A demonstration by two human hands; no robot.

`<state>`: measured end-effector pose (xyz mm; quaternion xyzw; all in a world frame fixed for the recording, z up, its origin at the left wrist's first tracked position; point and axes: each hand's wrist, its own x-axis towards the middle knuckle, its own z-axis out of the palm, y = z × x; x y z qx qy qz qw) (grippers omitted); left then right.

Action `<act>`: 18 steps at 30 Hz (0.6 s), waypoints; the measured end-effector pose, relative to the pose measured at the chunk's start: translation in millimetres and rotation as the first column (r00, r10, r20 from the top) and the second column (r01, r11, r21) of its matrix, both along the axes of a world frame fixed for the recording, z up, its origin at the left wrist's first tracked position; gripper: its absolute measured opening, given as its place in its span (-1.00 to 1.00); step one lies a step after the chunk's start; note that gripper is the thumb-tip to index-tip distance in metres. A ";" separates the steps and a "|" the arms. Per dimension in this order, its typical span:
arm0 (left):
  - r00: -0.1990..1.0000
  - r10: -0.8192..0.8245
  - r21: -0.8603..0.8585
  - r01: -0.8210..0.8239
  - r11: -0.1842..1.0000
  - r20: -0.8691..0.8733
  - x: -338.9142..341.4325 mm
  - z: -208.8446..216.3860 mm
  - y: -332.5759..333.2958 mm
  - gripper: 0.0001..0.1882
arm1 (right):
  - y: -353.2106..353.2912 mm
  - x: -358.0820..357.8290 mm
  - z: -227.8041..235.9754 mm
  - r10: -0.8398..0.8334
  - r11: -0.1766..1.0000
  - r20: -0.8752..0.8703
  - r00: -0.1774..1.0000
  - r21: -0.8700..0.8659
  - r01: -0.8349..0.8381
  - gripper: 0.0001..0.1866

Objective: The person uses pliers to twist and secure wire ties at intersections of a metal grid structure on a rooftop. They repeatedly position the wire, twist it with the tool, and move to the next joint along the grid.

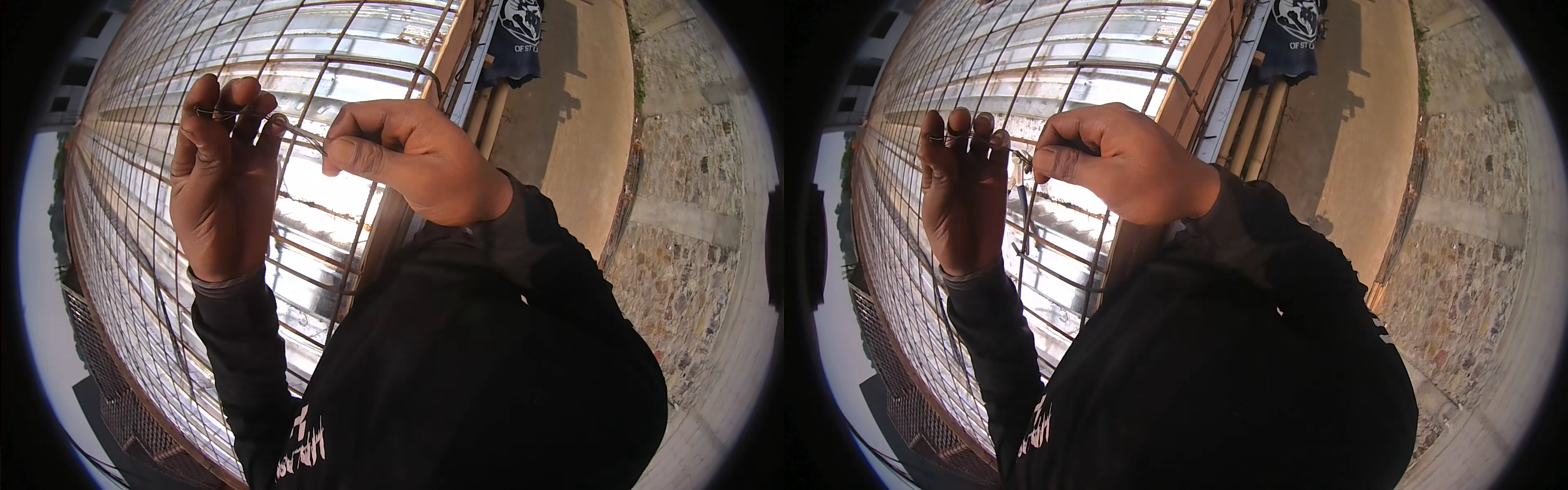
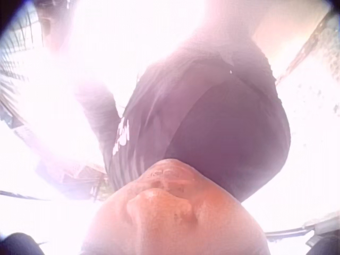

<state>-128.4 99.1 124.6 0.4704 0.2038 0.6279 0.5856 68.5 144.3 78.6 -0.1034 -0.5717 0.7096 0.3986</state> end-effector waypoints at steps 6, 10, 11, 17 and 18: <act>0.999 0.033 0.033 -0.033 0.999 0.013 0.9 -16.3 10.0 -0.61 | -1.7 21.2 3.2 0.186 0.954 0.000 0.983 -0.237 -0.181 -0.75; 0.953 0.286 0.060 -0.281 0.958 -0.100 6.2 -29.2 10.0 -0.65 | -7.6 30.1 -6.1 0.203 0.839 -0.121 0.972 -0.490 -0.236 -0.75; 0.949 0.288 0.066 -0.282 0.957 -0.129 11.1 -31.4 10.0 -0.66 | -9.1 32.2 -10.4 0.200 0.836 -0.108 0.974 -0.500 -0.227 -0.75; 0.937 0.264 0.050 -0.260 0.964 -0.227 27.1 -43.5 14.8 -0.68 | -20.5 34.7 -26.9 0.038 0.846 0.064 0.997 -0.533 0.002 -0.74; 0.925 0.278 0.057 -0.273 0.960 -0.260 27.2 -46.3 14.2 -0.68 | -20.6 35.9 -29.4 0.033 0.851 0.091 0.995 -0.525 0.020 -0.74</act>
